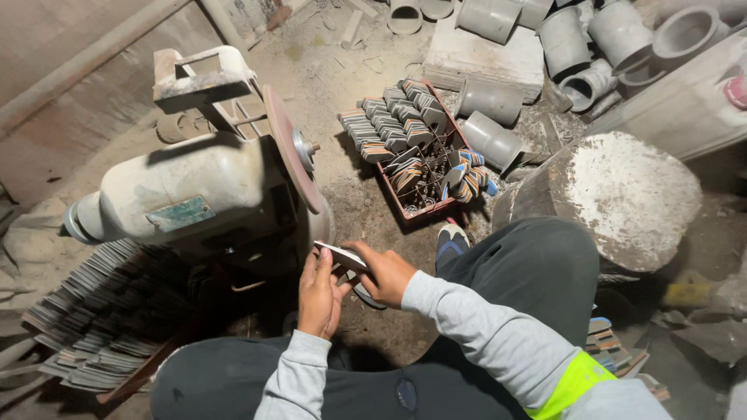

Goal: The person sits on the floor and uses a bench grinder to smooth the edges of small, crescent-shaped ceramic pieces. They handle each piece by hand, pressing it against the spinning wheel, then place the finished pieces into a nearby crate.

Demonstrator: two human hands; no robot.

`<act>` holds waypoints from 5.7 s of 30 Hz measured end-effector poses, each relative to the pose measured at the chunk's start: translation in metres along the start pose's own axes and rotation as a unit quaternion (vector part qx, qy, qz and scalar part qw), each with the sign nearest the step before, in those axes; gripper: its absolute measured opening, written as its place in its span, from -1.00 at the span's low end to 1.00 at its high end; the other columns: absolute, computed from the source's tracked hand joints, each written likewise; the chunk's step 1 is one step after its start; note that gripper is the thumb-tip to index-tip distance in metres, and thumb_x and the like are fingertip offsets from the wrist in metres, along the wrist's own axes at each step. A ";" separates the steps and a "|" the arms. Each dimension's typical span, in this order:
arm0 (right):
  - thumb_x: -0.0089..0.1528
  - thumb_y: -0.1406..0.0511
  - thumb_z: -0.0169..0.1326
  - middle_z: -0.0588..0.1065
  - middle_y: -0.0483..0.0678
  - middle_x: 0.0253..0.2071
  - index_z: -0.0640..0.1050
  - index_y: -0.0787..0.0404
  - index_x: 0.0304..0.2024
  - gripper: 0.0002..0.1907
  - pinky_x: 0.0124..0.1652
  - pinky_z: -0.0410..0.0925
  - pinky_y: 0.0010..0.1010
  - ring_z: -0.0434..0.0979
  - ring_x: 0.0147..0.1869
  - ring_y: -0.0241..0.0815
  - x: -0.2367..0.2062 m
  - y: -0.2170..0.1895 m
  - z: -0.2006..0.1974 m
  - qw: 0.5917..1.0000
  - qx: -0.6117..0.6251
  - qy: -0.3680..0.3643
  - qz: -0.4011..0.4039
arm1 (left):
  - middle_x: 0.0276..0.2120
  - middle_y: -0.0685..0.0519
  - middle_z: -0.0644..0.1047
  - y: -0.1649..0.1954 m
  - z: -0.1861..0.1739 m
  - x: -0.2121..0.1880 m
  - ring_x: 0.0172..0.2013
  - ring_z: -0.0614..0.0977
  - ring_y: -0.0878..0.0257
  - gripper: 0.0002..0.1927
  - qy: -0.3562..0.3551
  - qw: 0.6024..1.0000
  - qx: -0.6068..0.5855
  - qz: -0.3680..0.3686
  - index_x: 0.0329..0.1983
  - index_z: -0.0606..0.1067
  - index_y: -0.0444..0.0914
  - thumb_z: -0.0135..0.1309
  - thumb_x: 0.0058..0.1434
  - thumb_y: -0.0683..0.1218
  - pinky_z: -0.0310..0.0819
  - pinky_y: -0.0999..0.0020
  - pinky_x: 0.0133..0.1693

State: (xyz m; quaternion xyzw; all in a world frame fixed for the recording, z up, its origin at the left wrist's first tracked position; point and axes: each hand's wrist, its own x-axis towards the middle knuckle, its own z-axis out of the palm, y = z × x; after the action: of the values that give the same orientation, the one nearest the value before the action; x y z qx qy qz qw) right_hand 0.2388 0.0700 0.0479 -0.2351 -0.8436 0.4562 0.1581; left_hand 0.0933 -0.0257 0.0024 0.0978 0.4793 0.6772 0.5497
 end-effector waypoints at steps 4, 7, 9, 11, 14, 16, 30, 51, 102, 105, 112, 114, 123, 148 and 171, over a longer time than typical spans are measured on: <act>0.26 0.29 0.04 0.60 0.25 -0.13 0.32 0.13 0.27 -0.49 -0.10 0.46 -0.01 0.61 -0.07 0.32 -0.004 0.000 -0.002 0.997 -0.017 -0.060 0.054 | -0.01 0.00 0.49 0.002 0.005 -0.002 -0.03 0.57 0.16 -0.57 0.051 0.998 0.007 -0.045 0.28 0.28 -0.09 -0.11 0.36 0.04 0.58 0.04 -0.17; 0.38 0.20 -0.02 0.55 0.28 0.06 0.27 0.18 0.36 -0.49 0.04 0.43 -0.07 0.58 0.11 0.28 -0.003 0.005 0.000 0.998 0.038 -0.041 -0.030 | -0.04 -0.07 0.51 0.001 -0.009 0.012 -0.01 0.57 0.09 -0.68 0.033 0.999 -0.028 0.014 0.20 0.35 -0.23 -0.04 0.43 -0.05 0.52 0.08 -0.14; 0.45 0.18 -0.10 0.51 0.28 0.19 0.28 0.18 0.40 -0.50 0.13 0.41 -0.11 0.55 0.21 0.26 -0.001 0.010 0.001 0.993 0.067 -0.024 -0.090 | -0.04 -0.17 0.54 0.003 -0.021 0.020 0.00 0.59 -0.02 -0.77 0.006 0.996 -0.070 0.057 0.05 0.38 -0.37 0.00 0.52 -0.09 0.53 0.05 -0.05; 0.50 0.18 -0.20 0.50 0.25 0.28 0.32 0.13 0.42 -0.55 0.18 0.38 -0.14 0.54 0.25 0.24 0.002 0.012 0.001 0.992 0.066 -0.025 -0.106 | -0.06 -0.15 0.57 0.008 -0.031 0.025 0.02 0.61 -0.02 -0.78 0.040 0.994 -0.097 0.042 -0.05 0.43 -0.36 -0.03 0.46 -0.07 0.57 -0.01 0.02; 0.48 0.19 -0.21 0.47 0.22 0.31 0.29 0.12 0.44 -0.52 0.13 0.40 -0.17 0.58 0.18 0.17 0.007 0.011 0.002 0.990 0.093 -0.040 -0.099 | -0.05 -0.15 0.58 0.018 -0.031 0.025 0.06 0.61 0.00 -0.74 0.055 0.992 -0.105 0.038 -0.05 0.46 -0.33 -0.07 0.43 -0.03 0.54 -0.04 0.09; 0.44 0.16 -0.17 0.58 0.20 0.07 0.31 0.04 0.47 -0.47 0.06 0.46 -0.21 0.62 0.03 0.12 0.008 0.008 0.003 0.988 0.131 -0.084 0.017 | -0.04 -0.14 0.57 0.025 -0.026 0.020 0.07 0.60 0.00 -0.73 0.061 0.993 -0.097 0.031 -0.03 0.44 -0.31 -0.09 0.43 0.00 0.50 -0.07 0.10; 0.45 0.18 -0.16 0.39 0.13 0.40 0.23 0.20 0.48 -0.43 0.33 0.26 -0.27 0.40 0.46 -0.01 0.004 0.000 0.017 0.988 0.119 -0.079 -0.067 | -0.01 -0.14 0.55 0.028 -0.027 0.010 0.08 0.60 -0.09 -0.72 -0.004 0.988 -0.129 0.081 0.11 0.42 -0.28 -0.11 0.47 -0.04 0.56 -0.02 0.11; 0.41 0.27 -0.10 0.36 0.24 0.34 0.24 0.21 0.49 -0.42 0.33 0.23 -0.19 0.36 0.41 0.11 0.004 -0.007 0.020 0.991 0.087 -0.071 -0.079 | -0.15 -0.03 0.56 0.032 -0.029 0.003 -0.09 0.68 0.11 -0.75 0.032 0.993 -0.083 0.080 0.04 0.49 -0.25 0.02 0.37 -0.06 0.72 0.09 -0.21; 0.20 0.30 0.03 0.53 -0.04 0.01 0.63 0.05 -0.13 -0.78 0.01 0.44 -0.14 0.52 0.16 -0.02 0.230 0.235 -0.164 0.812 -0.577 -0.085 -0.029 | 0.04 -0.21 0.47 -0.029 0.005 0.076 0.12 0.47 -0.14 -0.37 -0.043 0.791 0.608 0.052 0.26 0.38 -0.35 0.18 0.21 0.07 0.35 0.07 0.16; 0.21 0.28 0.03 0.53 -0.04 0.01 0.63 0.04 -0.11 -0.76 0.03 0.42 -0.14 0.50 0.19 -0.01 0.240 0.253 -0.164 0.810 -0.574 -0.120 -0.032 | 0.04 -0.20 0.48 -0.028 0.003 0.086 0.10 0.50 -0.14 -0.39 -0.056 0.784 0.616 0.043 0.26 0.40 -0.35 0.16 0.23 0.07 0.37 0.06 0.15; 0.21 0.29 0.00 0.51 -0.05 0.09 0.63 0.10 -0.07 -0.72 0.08 0.43 -0.12 0.49 0.21 -0.01 0.255 0.278 -0.138 0.824 -0.538 -0.178 -0.028 | 0.07 -0.14 0.48 -0.023 0.006 0.109 0.19 0.47 -0.08 -0.38 -0.071 0.753 0.649 -0.084 0.28 0.39 -0.30 0.14 0.26 0.13 0.37 0.03 0.20; 0.27 0.27 -0.02 0.49 -0.05 0.16 0.64 0.11 -0.11 -0.75 0.11 0.43 -0.13 0.48 0.25 -0.02 0.257 0.282 -0.127 0.808 -0.554 -0.203 -0.015 | 0.08 -0.14 0.48 -0.025 0.006 0.111 0.18 0.48 -0.08 -0.39 -0.073 0.750 0.651 -0.091 0.27 0.40 -0.31 0.15 0.26 0.12 0.38 0.04 0.20; 0.30 0.23 0.01 0.56 0.20 0.04 0.59 0.21 0.03 -0.69 0.08 0.44 -0.08 0.58 0.10 0.22 0.278 0.274 -0.133 0.912 -0.357 -0.163 0.118 | 0.06 -0.16 0.49 -0.027 0.003 0.110 0.14 0.50 -0.05 -0.39 -0.069 0.738 0.664 -0.099 0.25 0.41 -0.32 0.15 0.26 0.12 0.40 0.06 0.18; 0.28 0.31 0.02 0.61 0.23 -0.23 0.48 0.26 -0.01 -0.75 -0.19 0.49 0.03 0.65 -0.13 0.25 0.238 0.225 -0.127 0.864 -0.494 -0.082 0.043 | 0.04 -0.28 0.50 -0.018 -0.015 0.081 0.05 0.53 -0.22 -0.50 -0.005 0.727 0.685 0.044 0.14 0.49 -0.30 0.14 0.23 0.08 0.42 -0.03 0.05; 0.34 0.29 -0.15 0.53 0.23 0.01 0.41 0.12 0.09 -0.73 -0.07 0.46 0.02 0.60 0.02 0.27 0.071 0.141 0.188 0.912 -0.299 -0.159 0.231 | -0.06 -0.20 0.58 0.054 -0.084 -0.032 -0.04 0.58 -0.19 -0.57 0.036 0.726 0.683 0.071 0.01 0.54 -0.35 0.07 0.28 0.08 0.45 -0.05 -0.02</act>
State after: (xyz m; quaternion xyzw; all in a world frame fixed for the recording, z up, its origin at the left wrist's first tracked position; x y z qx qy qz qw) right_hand 0.1238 0.0443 -0.1677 -0.3842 -0.8765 0.2378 -0.1659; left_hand 0.0149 -0.0951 0.0122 0.4561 0.8231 0.2069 0.2676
